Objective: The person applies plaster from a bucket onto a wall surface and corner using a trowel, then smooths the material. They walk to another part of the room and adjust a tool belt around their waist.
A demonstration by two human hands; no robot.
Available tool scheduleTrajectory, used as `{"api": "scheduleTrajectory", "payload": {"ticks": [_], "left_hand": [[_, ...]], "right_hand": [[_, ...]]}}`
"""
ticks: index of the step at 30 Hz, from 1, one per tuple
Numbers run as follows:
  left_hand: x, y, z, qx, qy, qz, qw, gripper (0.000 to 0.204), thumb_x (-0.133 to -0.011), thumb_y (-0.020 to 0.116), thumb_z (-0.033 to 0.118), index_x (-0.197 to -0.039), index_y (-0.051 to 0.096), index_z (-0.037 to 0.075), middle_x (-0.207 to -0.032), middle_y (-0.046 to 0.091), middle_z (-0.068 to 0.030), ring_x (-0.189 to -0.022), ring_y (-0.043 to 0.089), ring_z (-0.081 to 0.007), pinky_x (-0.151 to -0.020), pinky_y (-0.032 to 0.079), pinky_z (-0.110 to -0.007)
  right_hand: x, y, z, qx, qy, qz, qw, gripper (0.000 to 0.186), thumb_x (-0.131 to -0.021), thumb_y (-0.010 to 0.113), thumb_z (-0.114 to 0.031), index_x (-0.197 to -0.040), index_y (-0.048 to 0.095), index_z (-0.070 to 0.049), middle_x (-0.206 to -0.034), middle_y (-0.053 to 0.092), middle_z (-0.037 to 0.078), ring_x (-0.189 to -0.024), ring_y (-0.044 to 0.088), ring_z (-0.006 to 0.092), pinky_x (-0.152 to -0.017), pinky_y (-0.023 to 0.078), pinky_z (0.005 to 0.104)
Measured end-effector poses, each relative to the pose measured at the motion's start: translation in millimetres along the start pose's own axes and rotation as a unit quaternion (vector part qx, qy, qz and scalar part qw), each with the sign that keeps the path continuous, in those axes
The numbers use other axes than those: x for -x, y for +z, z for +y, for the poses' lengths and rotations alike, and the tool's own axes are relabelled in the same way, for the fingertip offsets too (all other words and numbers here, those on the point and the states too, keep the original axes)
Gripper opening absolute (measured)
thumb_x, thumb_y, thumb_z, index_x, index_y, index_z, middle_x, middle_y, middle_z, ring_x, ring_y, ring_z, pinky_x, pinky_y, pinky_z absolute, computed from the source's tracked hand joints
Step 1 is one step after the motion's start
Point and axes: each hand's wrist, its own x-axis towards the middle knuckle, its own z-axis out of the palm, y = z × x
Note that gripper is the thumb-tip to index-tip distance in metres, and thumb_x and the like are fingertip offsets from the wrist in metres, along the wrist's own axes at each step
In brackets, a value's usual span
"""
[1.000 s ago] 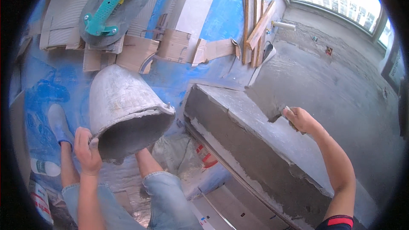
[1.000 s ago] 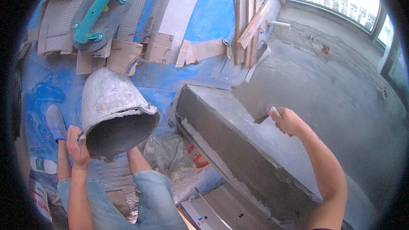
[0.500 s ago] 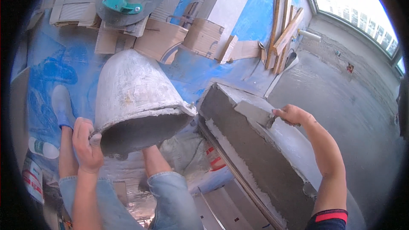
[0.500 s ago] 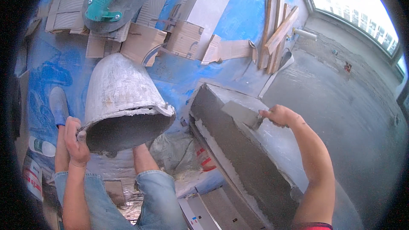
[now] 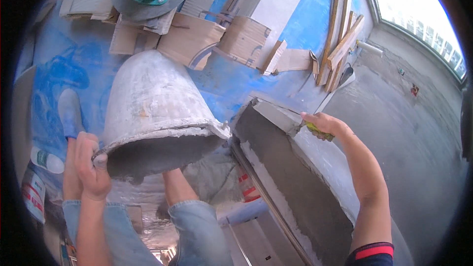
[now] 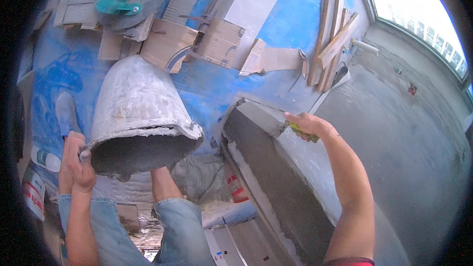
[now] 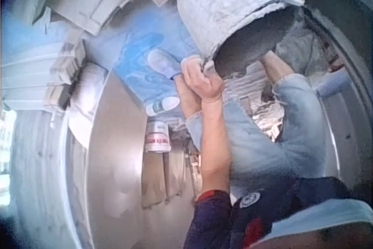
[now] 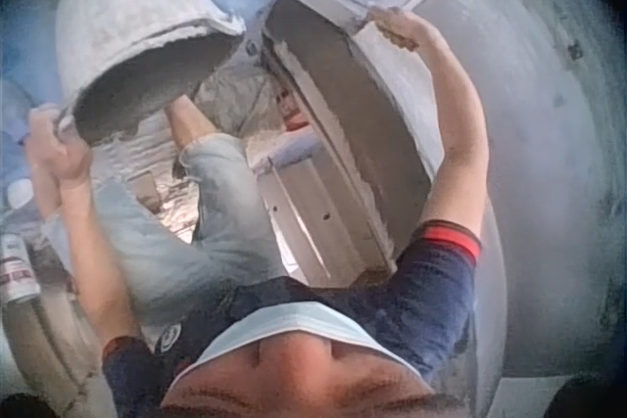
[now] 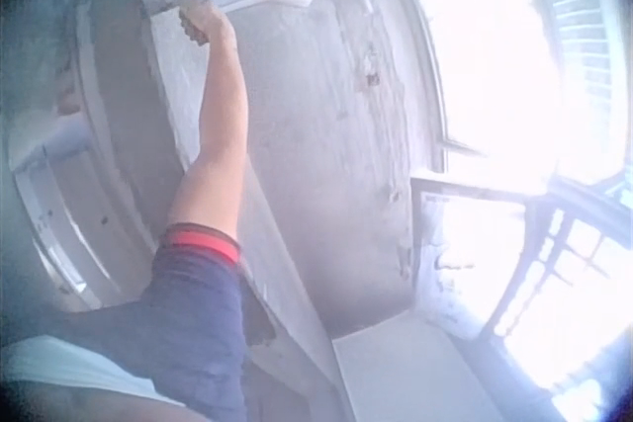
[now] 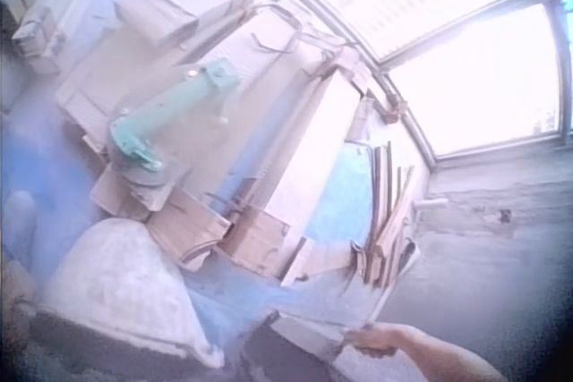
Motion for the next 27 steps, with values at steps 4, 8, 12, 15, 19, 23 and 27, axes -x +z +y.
{"api": "scheduleTrajectory", "payload": {"ticks": [4, 8, 12, 15, 19, 23, 27], "left_hand": [[-1, -1, 1, -0.009, -0.005, -0.001, 1.000, 0.042, -0.097, 0.044, 0.038, -0.078, 0.042, 0.000, -0.080, 0.042, -0.0154, -0.073, 0.041, -0.0307, -0.066, 0.033, -0.036], [0, -3, 4, -0.021, -0.006, -0.004, 1.000, 0.041, -0.096, 0.045, 0.037, -0.078, 0.041, 0.000, -0.080, 0.042, -0.0158, -0.073, 0.041, -0.0311, -0.066, 0.033, -0.036], [1, -5, 6, -0.031, 0.000, -0.003, 1.000, 0.041, -0.097, 0.045, 0.036, -0.078, 0.042, 0.000, -0.079, 0.041, -0.0150, -0.072, 0.040, -0.0295, -0.065, 0.034, -0.035], [1, -3, 11, -0.025, 0.006, 0.015, 1.000, 0.042, -0.098, 0.046, 0.037, -0.079, 0.042, 0.000, -0.079, 0.041, -0.0140, -0.072, 0.039, -0.0284, -0.064, 0.034, -0.034], [2, 1, 7, -0.021, 0.004, 0.009, 1.000, 0.042, -0.097, 0.046, 0.037, -0.078, 0.042, 0.000, -0.079, 0.040, -0.0134, -0.072, 0.039, -0.0282, -0.065, 0.034, -0.033], [0, 7, -1, -0.004, -0.001, 0.014, 1.000, 0.042, -0.097, 0.047, 0.037, -0.078, 0.042, 0.000, -0.079, 0.040, -0.0134, -0.072, 0.039, -0.0286, -0.066, 0.033, -0.034], [7, -4, -5, -0.001, -0.021, 0.026, 0.999, 0.042, -0.096, 0.047, 0.038, -0.078, 0.042, 0.001, -0.080, 0.041, -0.0132, -0.073, 0.039, -0.0291, -0.067, 0.034, -0.035]], "right_hand": [[-4, 11, 7, 0.017, 0.028, -0.035, 0.999, 0.075, -0.087, 0.038, -0.074, -0.073, 0.059, -0.003, -0.059, 0.053, 0.006, -0.053, 0.053, 0.0191, -0.053, 0.044, 0.0370], [19, -2, 58, 0.038, 0.069, -0.042, 0.996, 0.076, -0.088, 0.038, -0.073, -0.075, 0.061, -0.002, -0.061, 0.055, 0.008, -0.052, 0.056, 0.0206, -0.051, 0.045, 0.0374], [62, -21, 122, 0.036, 0.087, 0.021, 0.995, 0.076, -0.089, 0.038, -0.071, -0.082, 0.063, 0.000, -0.063, 0.057, 0.009, -0.053, 0.057, 0.0216, -0.051, 0.047, 0.0374], [71, -27, 141, 0.006, 0.064, 0.087, 0.994, 0.074, -0.090, 0.039, -0.069, -0.086, 0.063, 0.000, -0.063, 0.057, 0.008, -0.052, 0.057, 0.0204, -0.051, 0.047, 0.0367], [56, -30, 55, 0.057, -0.019, 0.085, 0.995, 0.067, -0.094, 0.038, -0.061, -0.090, 0.062, 0.001, -0.064, 0.058, 0.009, -0.058, 0.059, 0.0233, -0.060, 0.047, 0.0397], [6, -5, -40, 0.164, -0.113, 0.084, 0.976, 0.058, -0.095, 0.041, -0.051, -0.089, 0.062, 0.003, -0.068, 0.063, 0.015, -0.064, 0.063, 0.0301, -0.065, 0.048, 0.0454], [-8, 21, -104, 0.245, -0.106, 0.093, 0.959, 0.048, -0.096, 0.042, -0.038, -0.084, 0.063, 0.003, -0.070, 0.063, 0.018, -0.066, 0.065, 0.0318, -0.065, 0.051, 0.0427]]}}
